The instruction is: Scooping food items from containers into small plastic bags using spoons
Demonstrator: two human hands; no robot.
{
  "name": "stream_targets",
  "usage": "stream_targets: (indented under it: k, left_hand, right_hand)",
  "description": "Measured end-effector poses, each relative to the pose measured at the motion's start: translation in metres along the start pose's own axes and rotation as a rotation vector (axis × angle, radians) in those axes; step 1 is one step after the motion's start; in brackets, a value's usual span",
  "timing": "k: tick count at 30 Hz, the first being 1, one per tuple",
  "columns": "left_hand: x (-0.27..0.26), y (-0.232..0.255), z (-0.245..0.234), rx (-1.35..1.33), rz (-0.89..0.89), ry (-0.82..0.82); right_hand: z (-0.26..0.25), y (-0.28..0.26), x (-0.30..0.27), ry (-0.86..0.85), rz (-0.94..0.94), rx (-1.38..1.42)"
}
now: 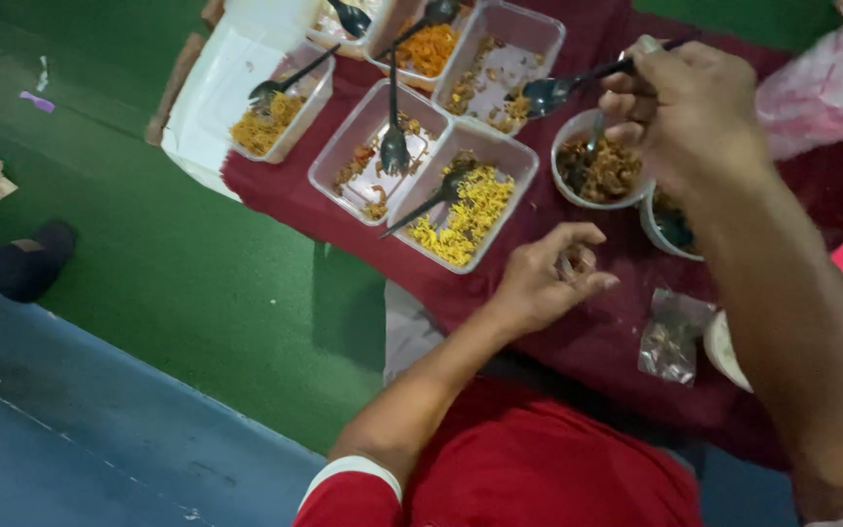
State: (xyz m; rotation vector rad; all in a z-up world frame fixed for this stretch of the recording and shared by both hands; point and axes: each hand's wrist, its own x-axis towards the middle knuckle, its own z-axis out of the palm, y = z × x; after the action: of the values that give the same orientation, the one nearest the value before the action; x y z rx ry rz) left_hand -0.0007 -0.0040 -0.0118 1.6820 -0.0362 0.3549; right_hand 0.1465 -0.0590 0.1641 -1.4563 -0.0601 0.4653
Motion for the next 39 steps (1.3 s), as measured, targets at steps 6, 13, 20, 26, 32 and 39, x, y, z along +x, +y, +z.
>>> stream_targets:
  k: [6, 13, 20, 26, 32, 39]
  left_hand:
    - [0.001, 0.016, -0.003, -0.027, -0.043, 0.038]
    - [0.004, 0.036, -0.009, 0.005, -0.245, 0.001]
    - [0.001, 0.035, -0.007, 0.121, -0.234, 0.017]
    - [0.0, 0.024, -0.005, 0.179, -0.061, 0.079]
    - [-0.001, 0.025, -0.005, 0.215, -0.053, 0.072]
    - [-0.003, 0.023, -0.002, 0.21, -0.025, 0.097]
  right_hand:
    - [-0.049, 0.006, -0.047, 0.077, -0.074, -0.073]
    - [-0.065, 0.009, -0.101, 0.144, -0.066, -0.238]
    - [-0.074, 0.041, -0.108, 0.197, -0.026, -0.193]
    - [-0.069, 0.045, -0.116, 0.245, -0.037, -0.234]
    - [-0.072, 0.053, -0.125, 0.25, -0.125, -0.319]
    - [-0.068, 0.058, -0.147, 0.109, -0.495, -0.767]
